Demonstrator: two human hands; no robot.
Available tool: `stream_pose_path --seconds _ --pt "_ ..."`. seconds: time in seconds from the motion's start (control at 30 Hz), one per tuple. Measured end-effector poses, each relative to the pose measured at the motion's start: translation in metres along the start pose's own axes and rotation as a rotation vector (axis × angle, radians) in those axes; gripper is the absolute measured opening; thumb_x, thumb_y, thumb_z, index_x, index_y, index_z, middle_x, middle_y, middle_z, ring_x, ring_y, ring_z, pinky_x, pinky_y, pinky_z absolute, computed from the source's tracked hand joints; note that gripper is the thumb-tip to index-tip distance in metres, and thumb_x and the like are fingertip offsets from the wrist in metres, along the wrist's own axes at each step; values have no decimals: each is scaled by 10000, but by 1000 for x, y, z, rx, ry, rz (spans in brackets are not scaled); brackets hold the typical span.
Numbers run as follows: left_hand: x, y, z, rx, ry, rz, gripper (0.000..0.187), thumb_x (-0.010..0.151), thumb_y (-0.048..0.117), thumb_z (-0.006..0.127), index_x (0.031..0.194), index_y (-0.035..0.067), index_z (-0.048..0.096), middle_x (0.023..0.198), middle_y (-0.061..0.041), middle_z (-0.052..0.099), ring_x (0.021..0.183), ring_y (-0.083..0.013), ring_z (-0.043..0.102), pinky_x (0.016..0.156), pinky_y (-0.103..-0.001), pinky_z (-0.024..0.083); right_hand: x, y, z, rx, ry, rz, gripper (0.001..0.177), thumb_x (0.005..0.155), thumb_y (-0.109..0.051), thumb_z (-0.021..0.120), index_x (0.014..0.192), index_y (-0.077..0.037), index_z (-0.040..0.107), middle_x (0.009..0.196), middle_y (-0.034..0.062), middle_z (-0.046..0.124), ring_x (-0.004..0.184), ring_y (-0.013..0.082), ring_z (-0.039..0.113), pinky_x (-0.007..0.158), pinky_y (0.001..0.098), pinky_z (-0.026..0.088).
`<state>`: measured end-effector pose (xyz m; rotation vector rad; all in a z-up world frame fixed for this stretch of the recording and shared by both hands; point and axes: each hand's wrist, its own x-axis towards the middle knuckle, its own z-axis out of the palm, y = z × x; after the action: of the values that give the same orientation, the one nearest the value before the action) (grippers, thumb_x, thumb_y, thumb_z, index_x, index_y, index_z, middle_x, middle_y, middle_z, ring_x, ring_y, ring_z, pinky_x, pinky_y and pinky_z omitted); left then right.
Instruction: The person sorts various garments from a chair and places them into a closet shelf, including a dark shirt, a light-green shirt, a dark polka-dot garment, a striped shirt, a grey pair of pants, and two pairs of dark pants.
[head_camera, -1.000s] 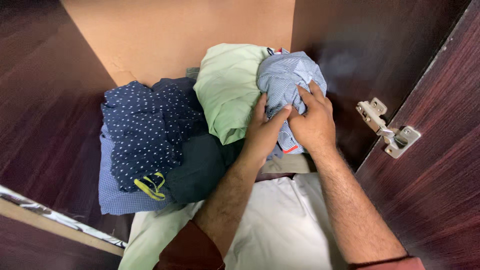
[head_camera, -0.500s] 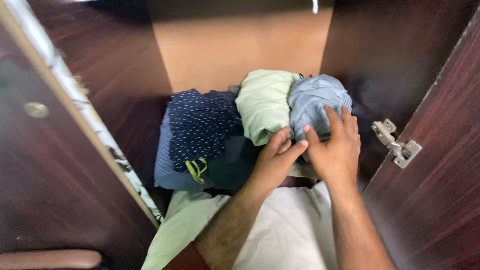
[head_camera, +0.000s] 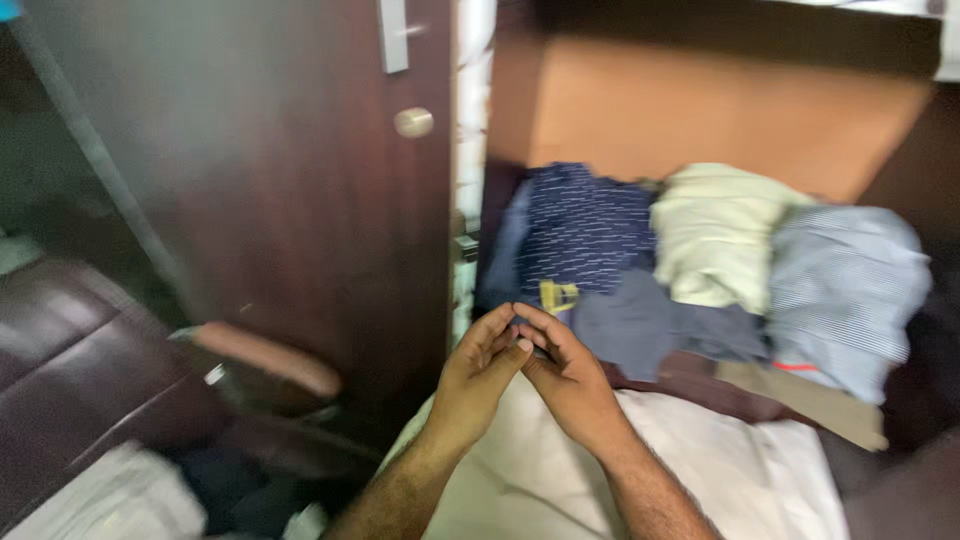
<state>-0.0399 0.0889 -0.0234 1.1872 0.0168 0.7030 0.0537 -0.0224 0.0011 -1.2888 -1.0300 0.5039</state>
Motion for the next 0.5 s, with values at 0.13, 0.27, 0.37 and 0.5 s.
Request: stream_pose_path --seconds 0.13,0.27,0.37,0.5 --pt "-42 25 -63 176 164 -39 564 982 128 603 1502 -10 433 1393 -147 603 1328 -212 567 1123 -347 476 16 17 66 -116 -159 44 524 954 -10 592 1466 -82 513 1402 86 616 1284 184 587 1035 320 506" --pt "-80 34 -119 96 317 132 583 969 110 638 1489 -45 425 1420 -155 558 1324 -228 540 1107 -380 472 27 37 134 -47 -340 229 476 975 -84 575 1448 -95 519 1373 99 642 1289 196 606 1058 331 515" --pt "-119 41 -165 279 484 17 583 964 150 664 1471 -37 446 1406 -154 597 1319 -214 574 1099 -350 481 32 57 189 -92 -457 274 480 980 -112 554 1458 -88 516 1421 90 616 1327 196 578 1089 334 476" --pt "-169 35 -219 232 628 6 573 979 191 660 1472 -33 472 1324 -149 647 1229 -199 630 1047 -332 527 24 81 259 -57 -568 413 499 976 -144 550 1471 -95 499 1432 94 597 1313 203 589 1079 345 498"
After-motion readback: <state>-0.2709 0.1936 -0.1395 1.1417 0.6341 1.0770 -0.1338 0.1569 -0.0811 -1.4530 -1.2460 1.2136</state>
